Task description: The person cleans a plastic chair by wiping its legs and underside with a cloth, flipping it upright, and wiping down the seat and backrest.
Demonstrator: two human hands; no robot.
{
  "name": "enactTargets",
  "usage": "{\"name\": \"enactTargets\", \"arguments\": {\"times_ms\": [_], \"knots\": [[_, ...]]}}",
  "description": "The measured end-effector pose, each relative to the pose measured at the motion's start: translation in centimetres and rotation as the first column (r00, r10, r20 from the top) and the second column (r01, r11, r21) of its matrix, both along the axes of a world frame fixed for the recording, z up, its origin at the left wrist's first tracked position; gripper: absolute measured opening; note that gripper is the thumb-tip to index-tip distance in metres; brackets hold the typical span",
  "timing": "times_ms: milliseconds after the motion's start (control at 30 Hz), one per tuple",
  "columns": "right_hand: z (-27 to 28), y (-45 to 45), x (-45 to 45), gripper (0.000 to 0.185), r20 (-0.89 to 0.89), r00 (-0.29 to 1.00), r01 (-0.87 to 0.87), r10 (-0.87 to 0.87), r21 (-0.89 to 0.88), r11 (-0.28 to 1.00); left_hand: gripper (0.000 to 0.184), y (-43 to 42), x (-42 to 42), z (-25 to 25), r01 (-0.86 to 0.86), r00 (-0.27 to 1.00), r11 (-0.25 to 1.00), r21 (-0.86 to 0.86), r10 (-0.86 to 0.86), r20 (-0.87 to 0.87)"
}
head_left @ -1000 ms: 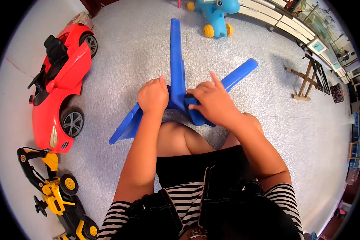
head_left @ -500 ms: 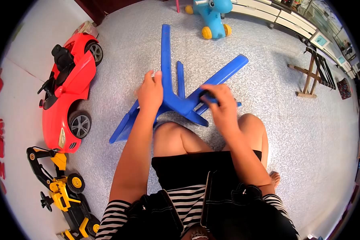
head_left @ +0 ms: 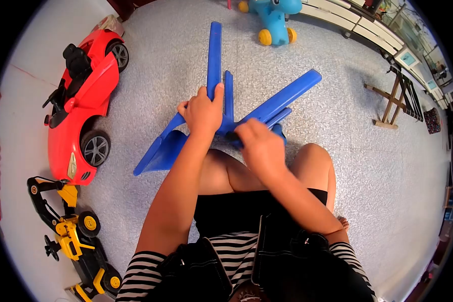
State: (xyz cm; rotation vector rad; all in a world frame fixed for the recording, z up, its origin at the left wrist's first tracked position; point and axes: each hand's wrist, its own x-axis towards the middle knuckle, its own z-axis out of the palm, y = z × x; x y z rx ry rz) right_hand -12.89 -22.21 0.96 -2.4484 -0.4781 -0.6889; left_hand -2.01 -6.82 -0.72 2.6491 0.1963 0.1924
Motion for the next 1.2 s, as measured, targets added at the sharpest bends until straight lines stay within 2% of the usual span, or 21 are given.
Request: {"name": "enactTargets", "arguments": {"times_ms": [67, 133, 200, 333, 400, 433, 467, 533, 600, 700, 733, 833, 867, 933, 967, 1000, 1067, 1100, 1200], "knots": [[0.3, 0.1, -0.2, 0.025, 0.008, 1.0, -0.008, 0.008, -0.02, 1.0, 0.058, 0.0, -0.1, -0.3, -0.015, 1.0, 1.0, 0.027, 0.015, 0.005], [0.6, -1.3, 0.5, 0.033, -0.1, 0.994, 0.051, -0.052, -0.015, 0.999, 0.062, -0.2, -0.5, 0.6, 0.013, 1.0, 1.0, 0.009, -0.013, 0.018], [0.4, -2.2, 1.5, 0.035, -0.114, 0.974, 0.197, -0.194, 0.01, 0.98, 0.061, -0.3, -0.6, 0.5, 0.005, 1.0, 1.0, 0.003, -0.005, 0.013], [-0.2, -0.3, -0.1, 0.038, -0.011, 0.999, 0.036, -0.038, -0.134, 0.99, 0.06, -0.5, -0.6, 0.5, -0.011, 1.0, 1.0, 0.024, 0.011, 0.009], [0.1, -1.3, 0.7, 0.018, 0.06, 0.998, 0.025, -0.02, -0.084, 0.996, 0.061, -0.4, -0.4, 0.6, -0.006, 1.0, 1.0, 0.023, 0.006, -0.006], [-0.1, -1.9, 1.3, 0.018, 0.051, 0.993, 0.11, -0.104, -0.113, 0.988, 0.061, -0.3, -0.4, 0.6, -0.004, 1.0, 1.0, 0.026, 0.005, -0.022], [-0.5, -1.8, 0.9, 0.018, 0.041, 0.994, 0.103, -0.099, -0.118, 0.988, 0.061, -0.4, -0.6, 0.4, -0.009, 0.999, 1.0, 0.022, 0.01, -0.032], [-0.9, -0.9, 0.1, 0.035, 0.014, 0.998, 0.056, -0.055, -0.139, 0.989, 0.061, -0.5, -0.6, 0.6, -0.008, 1.0, 1.0, 0.019, 0.008, 0.003], [-0.7, -0.7, -0.1, 0.032, 0.0, 1.0, 0.015, -0.016, -0.168, 0.986, 0.062, -0.4, -0.5, 0.6, 0.002, 1.0, 1.0, 0.022, -0.003, 0.022], [-0.1, -2.4, 1.6, 0.028, 0.022, 0.981, 0.196, -0.195, -0.063, 0.979, 0.063, -0.5, -0.5, 0.8, 0.01, 1.0, 1.0, 0.016, -0.01, 0.028], [-0.2, -2.1, 1.2, 0.028, 0.018, 0.982, 0.191, -0.19, -0.064, 0.98, 0.063, -0.5, -0.7, 0.8, 0.011, 1.0, 1.0, 0.012, -0.012, 0.015], [-1.1, 0.1, -0.3, 0.027, 0.059, 0.998, 0.003, 0.007, -0.165, 0.986, 0.064, -0.4, -0.6, 0.5, 0.002, 0.999, 0.999, 0.033, -0.003, 0.04], [-1.0, -0.4, 0.1, 0.027, 0.064, 0.998, 0.009, 0.001, -0.165, 0.986, 0.064, -0.5, -0.4, 0.4, 0.007, 0.999, 0.999, 0.033, -0.009, 0.044], [-0.4, -1.9, 1.5, 0.02, 0.069, 0.992, 0.108, -0.103, -0.063, 0.992, 0.064, -0.4, -0.4, 0.4, 0.004, 1.0, 0.999, 0.043, -0.004, 0.016], [0.3, -2.5, 1.8, 0.02, 0.034, 0.982, 0.19, -0.188, -0.067, 0.979, 0.064, -0.4, -0.5, 0.4, 0.001, 1.0, 0.999, 0.043, -0.001, 0.015], [0.0, -2.2, 1.5, 0.02, 0.031, 0.983, 0.185, -0.183, -0.068, 0.98, 0.064, -0.5, -0.6, 0.6, 0.001, 1.0, 0.999, 0.034, -0.002, 0.005], [-0.9, -0.6, 0.5, 0.025, 0.058, 0.994, 0.101, -0.091, -0.18, 0.979, 0.064, -0.5, -0.6, 0.7, 0.005, 1.0, 1.0, 0.028, -0.005, -0.002], [-1.2, 0.1, -0.1, 0.029, 0.051, 0.998, -0.018, 0.025, -0.148, 0.989, 0.064, -0.5, -0.6, 0.7, 0.0, 1.0, 0.999, 0.043, 0.0, 0.0], [-0.5, -1.9, 1.5, 0.027, 0.013, 0.997, 0.076, -0.076, -0.073, 0.994, 0.064, -0.6, -0.5, 1.0, 0.002, 1.0, 0.999, 0.054, -0.002, -0.003]]}}
